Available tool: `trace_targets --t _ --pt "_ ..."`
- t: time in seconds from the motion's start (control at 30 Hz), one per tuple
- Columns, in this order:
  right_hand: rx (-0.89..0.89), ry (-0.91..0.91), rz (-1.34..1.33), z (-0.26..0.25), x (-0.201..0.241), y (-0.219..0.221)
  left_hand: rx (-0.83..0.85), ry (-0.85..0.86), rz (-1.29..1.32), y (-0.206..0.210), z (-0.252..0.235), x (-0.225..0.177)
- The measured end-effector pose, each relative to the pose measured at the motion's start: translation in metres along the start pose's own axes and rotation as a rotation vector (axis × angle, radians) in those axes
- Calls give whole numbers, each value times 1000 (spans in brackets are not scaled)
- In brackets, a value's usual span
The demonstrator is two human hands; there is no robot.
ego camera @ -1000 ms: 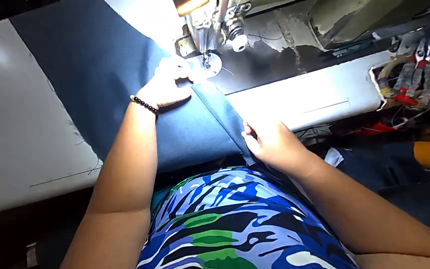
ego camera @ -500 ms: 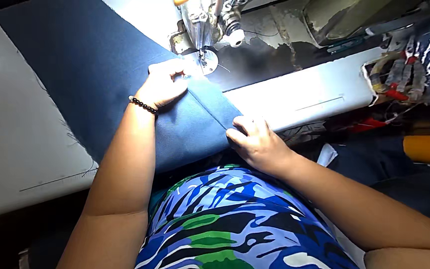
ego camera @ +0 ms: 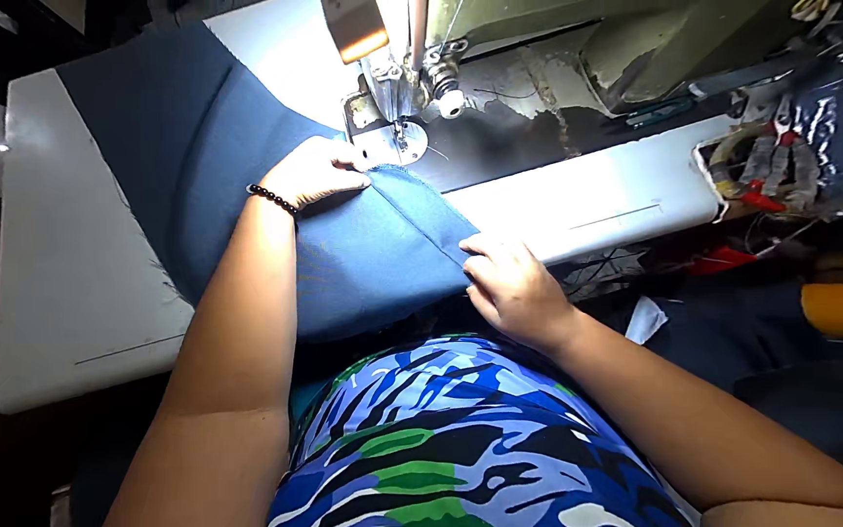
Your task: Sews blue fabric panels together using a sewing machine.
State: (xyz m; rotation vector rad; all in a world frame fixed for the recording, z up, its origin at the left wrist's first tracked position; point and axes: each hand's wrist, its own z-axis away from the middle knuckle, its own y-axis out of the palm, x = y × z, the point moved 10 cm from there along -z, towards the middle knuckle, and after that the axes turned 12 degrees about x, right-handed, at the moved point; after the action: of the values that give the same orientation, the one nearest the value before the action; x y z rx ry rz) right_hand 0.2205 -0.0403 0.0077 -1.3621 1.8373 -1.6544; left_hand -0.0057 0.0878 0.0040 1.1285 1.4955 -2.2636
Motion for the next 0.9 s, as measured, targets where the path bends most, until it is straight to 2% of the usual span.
trace_targets --t 0.27,0.4,0.6,0.8,0.9 --pt "16 -38 46 5 6 -14 103 -124 -94 -3 -14 -9" --pt "96 -59 1 0 3 -11 129 -42 -47 -3 -18 -14" --pt "105 -53 -12 -5 -1 -9 271 -65 -231 2 -16 -20" --pt "103 -58 21 -3 4 -11 249 -69 -276 -4 -5 -26" --pt "97 -81 -59 4 14 -18 236 28 -352 -20 16 -51"
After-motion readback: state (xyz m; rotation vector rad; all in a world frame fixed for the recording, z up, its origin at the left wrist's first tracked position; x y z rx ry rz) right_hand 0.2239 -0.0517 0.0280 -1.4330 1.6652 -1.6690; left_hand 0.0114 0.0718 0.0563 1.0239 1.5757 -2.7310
